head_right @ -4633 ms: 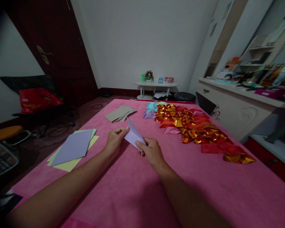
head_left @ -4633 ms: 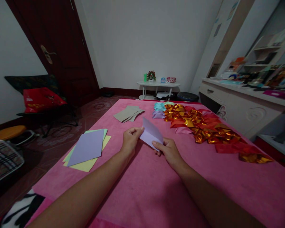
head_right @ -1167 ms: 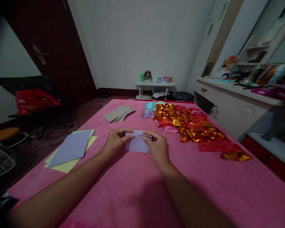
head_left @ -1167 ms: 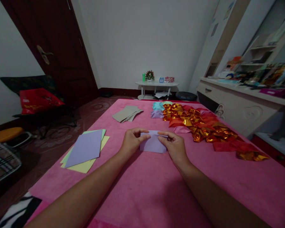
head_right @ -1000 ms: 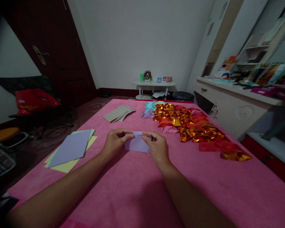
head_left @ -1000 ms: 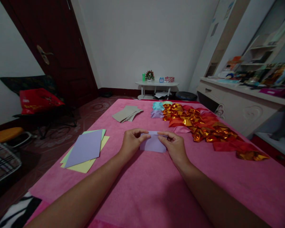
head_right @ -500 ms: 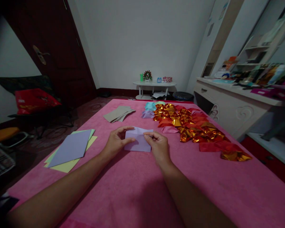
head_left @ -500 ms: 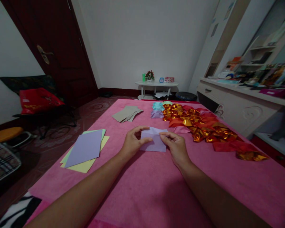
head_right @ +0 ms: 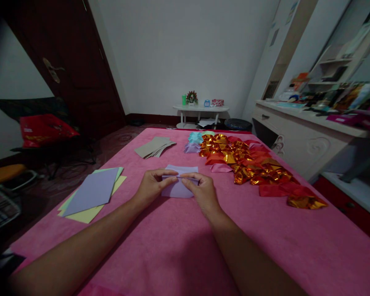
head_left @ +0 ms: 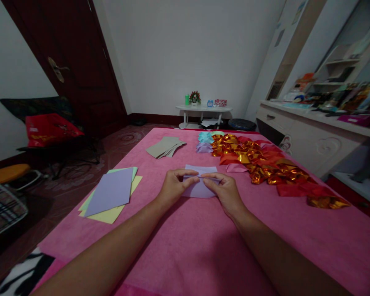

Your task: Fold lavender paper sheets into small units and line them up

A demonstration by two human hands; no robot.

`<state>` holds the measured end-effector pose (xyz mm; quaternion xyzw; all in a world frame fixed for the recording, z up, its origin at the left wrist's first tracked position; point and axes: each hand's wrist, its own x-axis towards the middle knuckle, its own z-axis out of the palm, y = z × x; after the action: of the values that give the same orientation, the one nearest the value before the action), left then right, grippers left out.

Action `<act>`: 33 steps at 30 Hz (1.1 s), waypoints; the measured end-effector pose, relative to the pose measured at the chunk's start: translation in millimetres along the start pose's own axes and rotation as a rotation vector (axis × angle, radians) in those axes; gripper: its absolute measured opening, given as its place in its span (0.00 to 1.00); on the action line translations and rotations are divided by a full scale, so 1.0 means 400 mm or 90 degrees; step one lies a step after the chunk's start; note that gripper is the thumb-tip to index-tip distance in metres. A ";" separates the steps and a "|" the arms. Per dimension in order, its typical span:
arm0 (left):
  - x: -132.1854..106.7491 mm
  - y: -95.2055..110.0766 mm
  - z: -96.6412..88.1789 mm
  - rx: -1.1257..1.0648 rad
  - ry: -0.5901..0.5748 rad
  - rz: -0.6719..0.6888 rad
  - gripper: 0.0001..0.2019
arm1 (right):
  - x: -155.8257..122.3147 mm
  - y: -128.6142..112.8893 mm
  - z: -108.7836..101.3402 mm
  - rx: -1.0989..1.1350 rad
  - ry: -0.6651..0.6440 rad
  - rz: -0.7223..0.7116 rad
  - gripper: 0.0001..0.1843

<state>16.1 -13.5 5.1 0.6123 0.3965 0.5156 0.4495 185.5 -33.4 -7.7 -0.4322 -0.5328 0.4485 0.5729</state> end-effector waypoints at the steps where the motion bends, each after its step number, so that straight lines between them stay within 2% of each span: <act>1: 0.000 -0.001 0.000 0.007 -0.001 0.013 0.09 | 0.000 0.000 0.001 0.010 -0.002 0.002 0.12; 7: 0.001 0.000 -0.009 0.045 0.017 0.105 0.07 | 0.002 0.001 -0.002 0.043 0.022 0.010 0.12; 14: 0.004 -0.009 -0.011 0.020 0.050 0.070 0.05 | 0.005 0.002 -0.011 0.004 0.080 -0.012 0.11; 16: 0.004 -0.014 -0.010 0.006 0.054 0.062 0.09 | 0.005 0.001 -0.012 -0.033 0.077 -0.021 0.11; 18: 0.004 -0.017 -0.011 -0.001 0.048 0.062 0.17 | 0.004 0.002 -0.014 -0.066 0.073 -0.034 0.10; 20: 0.003 -0.018 -0.013 0.028 0.037 0.071 0.21 | 0.004 0.003 -0.015 -0.086 0.072 -0.048 0.10; 23: 0.003 -0.016 -0.017 0.139 0.032 0.125 0.16 | 0.004 0.003 -0.016 -0.078 0.072 -0.055 0.09; 26: 0.004 -0.010 -0.023 0.241 0.068 0.210 0.12 | 0.001 -0.002 -0.014 -0.063 0.070 -0.050 0.09; 29: 0.006 -0.003 -0.028 0.302 0.091 0.259 0.11 | -0.001 -0.008 -0.012 -0.059 0.061 -0.048 0.09; 31: 0.006 0.000 -0.030 0.311 0.067 0.263 0.11 | -0.001 -0.010 -0.012 -0.058 0.058 -0.052 0.09; 33: 0.005 0.001 -0.030 0.276 0.020 0.231 0.12 | 0.000 -0.011 -0.012 -0.056 0.056 -0.056 0.08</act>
<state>4.6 -10.0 6.6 0.7470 0.3881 0.5004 0.2024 190.7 -34.5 -3.8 -0.4527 -0.5448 0.3794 0.5953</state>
